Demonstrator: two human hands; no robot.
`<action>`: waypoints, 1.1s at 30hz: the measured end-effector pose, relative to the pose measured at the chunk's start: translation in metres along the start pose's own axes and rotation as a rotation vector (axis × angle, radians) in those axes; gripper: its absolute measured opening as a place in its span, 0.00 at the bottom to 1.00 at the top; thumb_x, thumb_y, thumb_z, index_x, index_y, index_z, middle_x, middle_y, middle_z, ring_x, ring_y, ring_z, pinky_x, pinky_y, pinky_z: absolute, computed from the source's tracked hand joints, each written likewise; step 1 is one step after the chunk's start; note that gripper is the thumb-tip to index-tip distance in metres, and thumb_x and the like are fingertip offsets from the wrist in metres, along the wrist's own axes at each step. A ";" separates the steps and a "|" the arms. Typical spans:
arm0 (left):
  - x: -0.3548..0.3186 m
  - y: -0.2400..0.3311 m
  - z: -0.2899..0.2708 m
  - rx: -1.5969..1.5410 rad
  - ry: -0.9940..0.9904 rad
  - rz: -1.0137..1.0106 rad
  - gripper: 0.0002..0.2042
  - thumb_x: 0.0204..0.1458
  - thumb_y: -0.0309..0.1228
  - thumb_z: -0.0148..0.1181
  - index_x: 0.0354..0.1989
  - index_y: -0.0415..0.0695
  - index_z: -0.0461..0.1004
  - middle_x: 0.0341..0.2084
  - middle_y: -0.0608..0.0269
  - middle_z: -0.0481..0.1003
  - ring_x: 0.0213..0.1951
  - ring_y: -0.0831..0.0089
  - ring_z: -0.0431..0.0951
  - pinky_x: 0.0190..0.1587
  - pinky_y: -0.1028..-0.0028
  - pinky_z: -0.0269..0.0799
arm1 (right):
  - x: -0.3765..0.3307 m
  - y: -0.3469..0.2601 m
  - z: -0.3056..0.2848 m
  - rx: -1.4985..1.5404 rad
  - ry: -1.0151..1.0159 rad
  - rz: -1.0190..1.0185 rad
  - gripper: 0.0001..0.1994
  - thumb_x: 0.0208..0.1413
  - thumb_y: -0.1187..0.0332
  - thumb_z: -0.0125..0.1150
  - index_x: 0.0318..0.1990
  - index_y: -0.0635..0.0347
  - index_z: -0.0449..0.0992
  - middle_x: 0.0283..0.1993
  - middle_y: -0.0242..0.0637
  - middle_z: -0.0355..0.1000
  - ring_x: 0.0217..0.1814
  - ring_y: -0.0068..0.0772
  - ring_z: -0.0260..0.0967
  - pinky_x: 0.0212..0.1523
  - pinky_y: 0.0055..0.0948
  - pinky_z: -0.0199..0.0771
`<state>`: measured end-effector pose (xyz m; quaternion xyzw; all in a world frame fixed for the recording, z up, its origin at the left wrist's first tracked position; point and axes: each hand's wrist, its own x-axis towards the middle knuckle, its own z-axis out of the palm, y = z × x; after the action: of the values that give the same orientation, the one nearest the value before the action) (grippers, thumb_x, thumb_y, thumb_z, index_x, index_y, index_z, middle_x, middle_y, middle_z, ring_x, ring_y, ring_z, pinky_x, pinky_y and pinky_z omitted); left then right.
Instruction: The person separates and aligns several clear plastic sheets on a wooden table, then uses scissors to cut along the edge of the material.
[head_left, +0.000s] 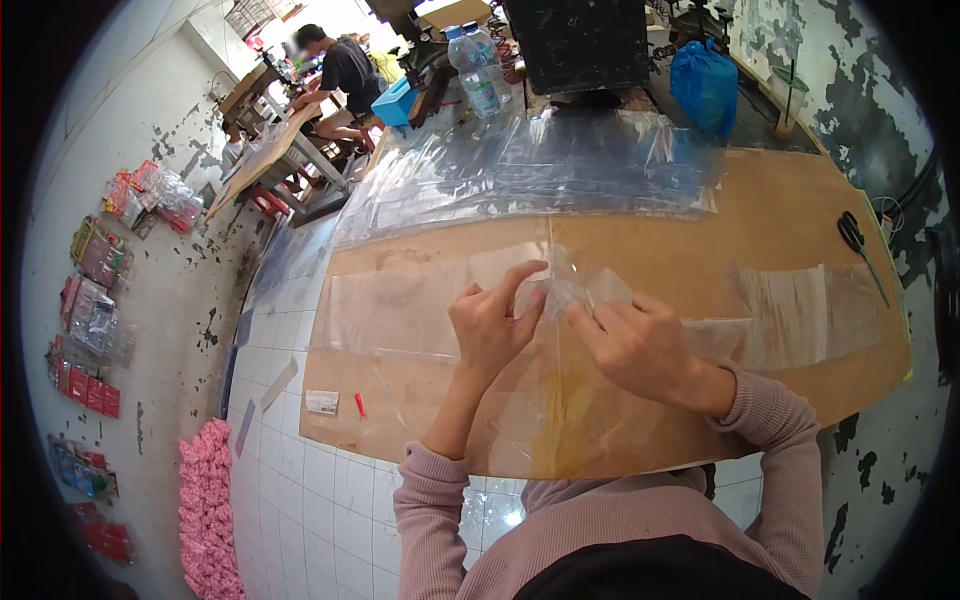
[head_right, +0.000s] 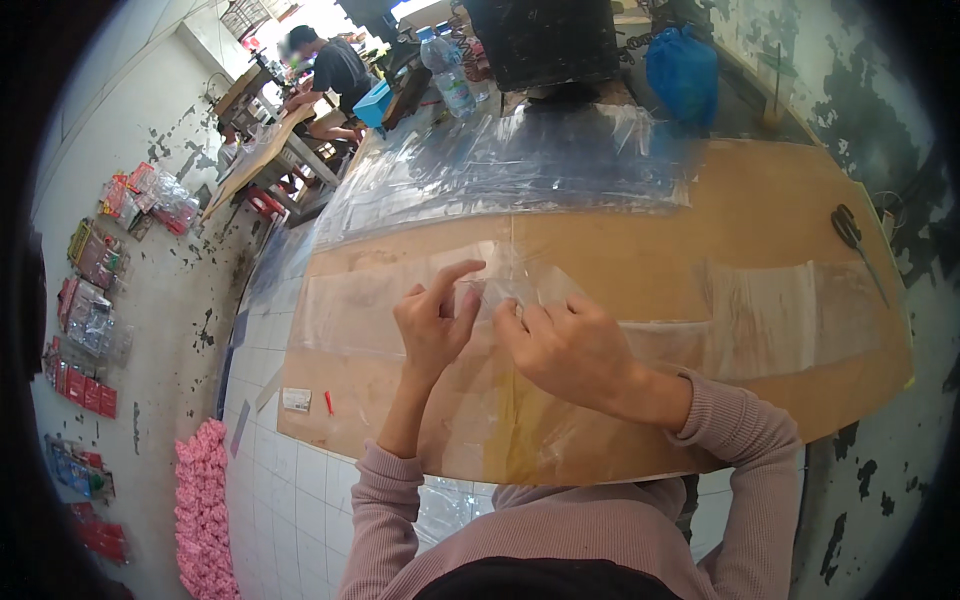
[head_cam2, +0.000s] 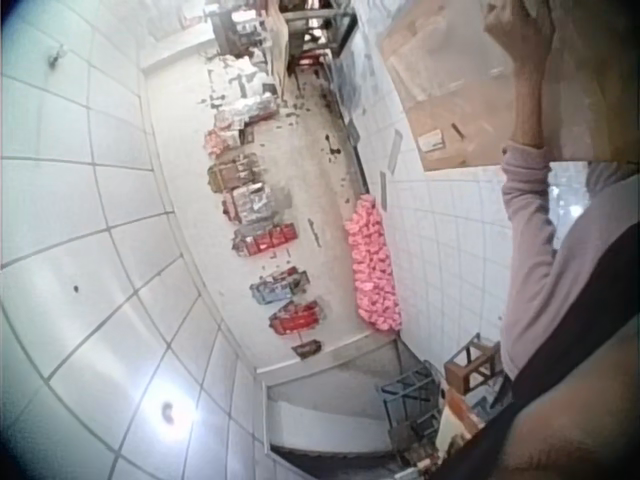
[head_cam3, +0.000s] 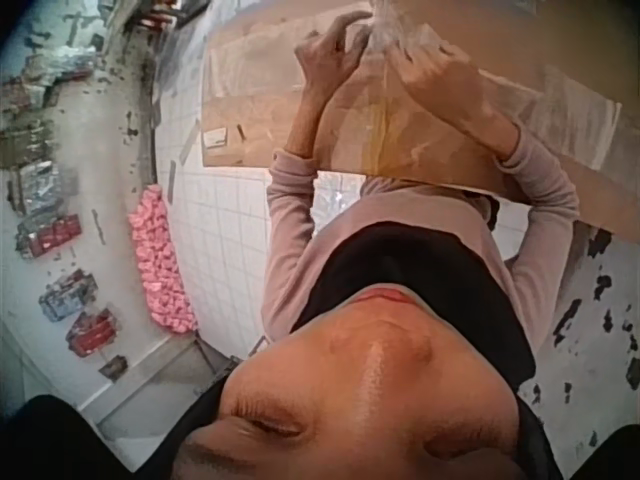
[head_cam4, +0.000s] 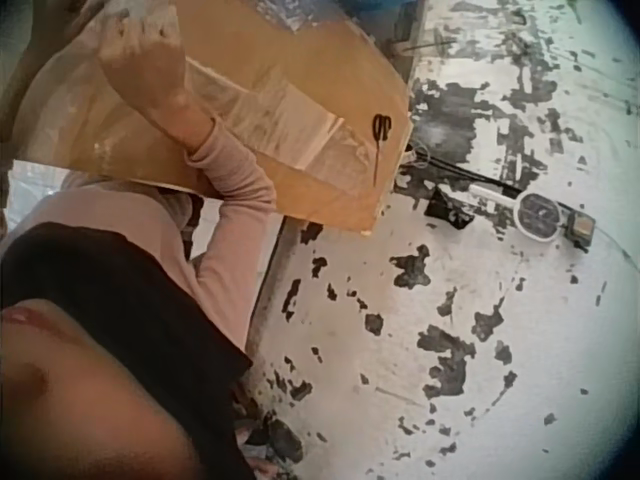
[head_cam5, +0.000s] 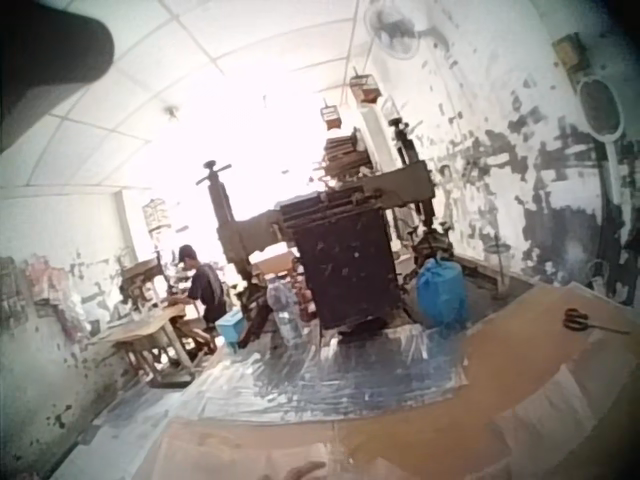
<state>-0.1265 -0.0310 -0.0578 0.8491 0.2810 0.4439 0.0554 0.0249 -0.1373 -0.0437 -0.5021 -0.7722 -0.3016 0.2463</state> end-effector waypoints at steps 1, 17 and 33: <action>0.001 0.002 -0.004 0.036 -0.004 0.046 0.02 0.46 0.31 0.60 0.28 0.54 0.77 0.03 0.71 0.58 0.06 0.78 0.55 0.16 0.75 0.48 | 0.001 0.001 -0.002 -0.010 -0.007 0.016 0.10 0.39 0.71 0.53 0.32 0.61 0.72 0.15 0.25 0.62 0.16 0.19 0.62 0.17 0.19 0.55; -0.014 0.012 0.003 0.005 -0.009 -0.068 0.07 0.37 0.28 0.65 0.22 0.45 0.71 0.05 0.67 0.60 0.09 0.75 0.61 0.15 0.75 0.56 | 0.000 -0.020 0.007 -0.052 -0.009 -0.120 0.11 0.38 0.71 0.53 0.31 0.67 0.73 0.15 0.27 0.61 0.15 0.20 0.61 0.17 0.18 0.56; -0.008 -0.025 -0.020 0.034 0.134 -0.060 0.05 0.41 0.28 0.63 0.20 0.45 0.71 0.05 0.67 0.59 0.09 0.76 0.58 0.15 0.75 0.52 | 0.011 -0.001 -0.005 0.049 -0.175 0.065 0.13 0.39 0.71 0.52 0.36 0.65 0.73 0.19 0.30 0.66 0.23 0.25 0.66 0.25 0.24 0.62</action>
<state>-0.1560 -0.0176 -0.0600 0.8093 0.3170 0.4932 0.0354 0.0207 -0.1342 -0.0333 -0.5453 -0.7811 -0.2295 0.1998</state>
